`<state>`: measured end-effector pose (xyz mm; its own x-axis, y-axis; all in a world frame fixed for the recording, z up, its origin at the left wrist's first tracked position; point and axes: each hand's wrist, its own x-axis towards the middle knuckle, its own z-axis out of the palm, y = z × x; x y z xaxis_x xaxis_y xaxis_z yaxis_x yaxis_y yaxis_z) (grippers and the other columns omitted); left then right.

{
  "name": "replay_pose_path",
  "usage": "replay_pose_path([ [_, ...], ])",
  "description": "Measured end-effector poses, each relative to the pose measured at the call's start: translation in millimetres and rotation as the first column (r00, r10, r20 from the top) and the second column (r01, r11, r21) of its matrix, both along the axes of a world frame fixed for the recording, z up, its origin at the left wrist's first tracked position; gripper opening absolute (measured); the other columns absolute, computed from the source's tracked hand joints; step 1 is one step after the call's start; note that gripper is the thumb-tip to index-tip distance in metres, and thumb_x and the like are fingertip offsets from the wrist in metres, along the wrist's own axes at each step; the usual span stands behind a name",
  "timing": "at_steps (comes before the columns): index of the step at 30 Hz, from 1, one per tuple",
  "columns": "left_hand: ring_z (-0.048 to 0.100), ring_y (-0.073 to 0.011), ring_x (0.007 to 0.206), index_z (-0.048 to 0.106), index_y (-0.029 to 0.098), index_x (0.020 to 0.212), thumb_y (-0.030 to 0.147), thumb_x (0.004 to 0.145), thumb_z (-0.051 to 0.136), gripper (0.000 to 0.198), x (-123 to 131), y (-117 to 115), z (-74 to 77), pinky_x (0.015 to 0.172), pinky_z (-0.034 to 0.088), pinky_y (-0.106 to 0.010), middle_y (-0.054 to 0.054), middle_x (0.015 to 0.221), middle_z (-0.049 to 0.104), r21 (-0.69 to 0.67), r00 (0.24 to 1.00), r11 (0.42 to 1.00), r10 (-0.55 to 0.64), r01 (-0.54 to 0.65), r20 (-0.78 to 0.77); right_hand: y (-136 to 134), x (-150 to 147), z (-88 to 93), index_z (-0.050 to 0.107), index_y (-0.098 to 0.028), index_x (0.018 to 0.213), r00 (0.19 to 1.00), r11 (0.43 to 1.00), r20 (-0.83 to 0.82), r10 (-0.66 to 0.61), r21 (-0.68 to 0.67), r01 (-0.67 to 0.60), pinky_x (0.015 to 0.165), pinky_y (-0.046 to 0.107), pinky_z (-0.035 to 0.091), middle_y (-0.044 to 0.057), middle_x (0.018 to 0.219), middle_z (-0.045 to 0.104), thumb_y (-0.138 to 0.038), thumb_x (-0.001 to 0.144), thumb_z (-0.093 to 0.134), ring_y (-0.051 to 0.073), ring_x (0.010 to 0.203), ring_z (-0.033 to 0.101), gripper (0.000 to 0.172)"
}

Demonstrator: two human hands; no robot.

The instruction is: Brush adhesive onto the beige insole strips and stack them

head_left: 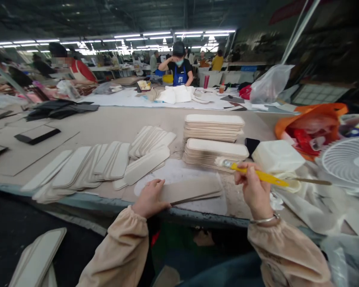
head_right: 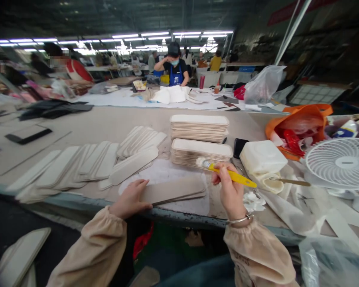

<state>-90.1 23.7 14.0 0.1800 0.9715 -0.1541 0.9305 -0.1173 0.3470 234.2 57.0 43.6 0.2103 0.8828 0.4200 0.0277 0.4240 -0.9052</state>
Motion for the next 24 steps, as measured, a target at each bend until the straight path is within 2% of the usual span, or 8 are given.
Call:
replay_pose_path([
  [2,0.046,-0.0369,0.133,0.046,0.009,0.143,0.044,0.061,0.083,0.097,-4,-6,-5.2,0.113,0.038,-0.046,-0.021,0.144,0.049,-0.035,1.000,0.999,-0.009,0.009,-0.002,-4,-18,-6.6,0.061,-0.021,0.089,0.981,0.986,-0.163,0.105,-0.115,-0.125,0.046,0.024,0.032,-0.004,0.053,0.047,-0.051,0.091,0.057,0.011,0.047,0.042,0.030],
  [5,0.048,-0.0358,0.131,0.046,0.010,0.142,0.045,0.061,0.084,0.096,-10,-6,-10.6,0.113,0.038,-0.046,-0.020,0.142,0.051,-0.035,1.000,0.999,-0.020,0.020,0.024,-9,-47,-14.7,0.059,-0.022,0.087,0.935,0.920,-0.294,0.201,-0.271,-0.283,0.044,0.023,0.025,-0.006,0.050,0.042,-0.046,0.087,0.063,0.010,0.045,0.036,0.025],
  [8,0.048,-0.0351,0.131,0.048,0.014,0.140,0.048,0.061,0.083,0.093,-15,-5,-13.2,0.113,0.038,-0.045,-0.018,0.142,0.052,-0.017,0.998,1.000,-0.021,0.022,0.058,-14,-68,-21.8,0.059,-0.022,0.088,0.904,0.837,-0.300,0.305,-0.368,-0.405,0.046,0.022,0.029,-0.005,0.058,0.050,-0.043,0.083,0.070,0.010,0.050,0.041,0.024],
  [11,0.049,-0.0345,0.130,0.050,0.017,0.138,0.050,0.062,0.082,0.089,-16,-6,-13.4,0.112,0.039,-0.045,-0.015,0.140,0.054,-0.005,0.995,1.000,-0.025,0.025,0.094,-16,-78,-29.2,0.064,-0.021,0.089,0.864,0.774,-0.242,0.441,-0.385,-0.503,0.051,0.024,0.034,-0.001,0.066,0.055,-0.051,0.083,0.069,0.012,0.057,0.046,0.031],
  [13,0.050,-0.0339,0.129,0.051,0.019,0.136,0.051,0.063,0.082,0.085,-16,-6,-12.6,0.111,0.039,-0.045,-0.014,0.138,0.055,0.005,0.994,1.000,-0.019,0.019,0.112,-16,-82,-33.3,0.066,-0.019,0.086,0.851,0.766,-0.198,0.486,-0.373,-0.524,0.050,0.025,0.032,-0.001,0.063,0.052,-0.057,0.085,0.063,0.012,0.056,0.044,0.038],
  [16,0.050,-0.0336,0.129,0.053,0.022,0.133,0.050,0.062,0.082,0.082,-15,-7,-10.4,0.110,0.039,-0.045,-0.012,0.138,0.055,0.010,0.993,1.000,-0.004,0.003,0.120,-14,-90,-35.5,0.067,-0.019,0.078,0.870,0.777,-0.084,0.486,-0.415,-0.474,0.050,0.026,0.030,-0.002,0.059,0.047,-0.058,0.087,0.058,0.013,0.054,0.040,0.040],
  [19,0.051,-0.0331,0.127,0.054,0.022,0.130,0.050,0.062,0.082,0.079,-13,-8,-8.0,0.109,0.041,-0.045,-0.012,0.137,0.055,0.009,0.993,1.000,0.007,-0.008,0.116,-14,-103,-34.0,0.067,-0.020,0.080,0.877,0.764,0.015,0.480,-0.499,-0.409,0.048,0.027,0.029,-0.003,0.058,0.046,-0.050,0.085,0.060,0.012,0.052,0.039,0.031],
  [24,0.054,-0.0324,0.122,0.057,0.022,0.125,0.050,0.063,0.081,0.073,-11,-9,-7.8,0.105,0.044,-0.044,-0.011,0.132,0.058,0.029,0.994,1.000,0.009,-0.013,0.111,-13,-123,-32.4,0.067,-0.020,0.080,0.863,0.720,0.010,0.504,-0.556,-0.415,0.046,0.025,0.025,-0.005,0.053,0.045,-0.040,0.078,0.062,0.011,0.047,0.036,0.022],
])
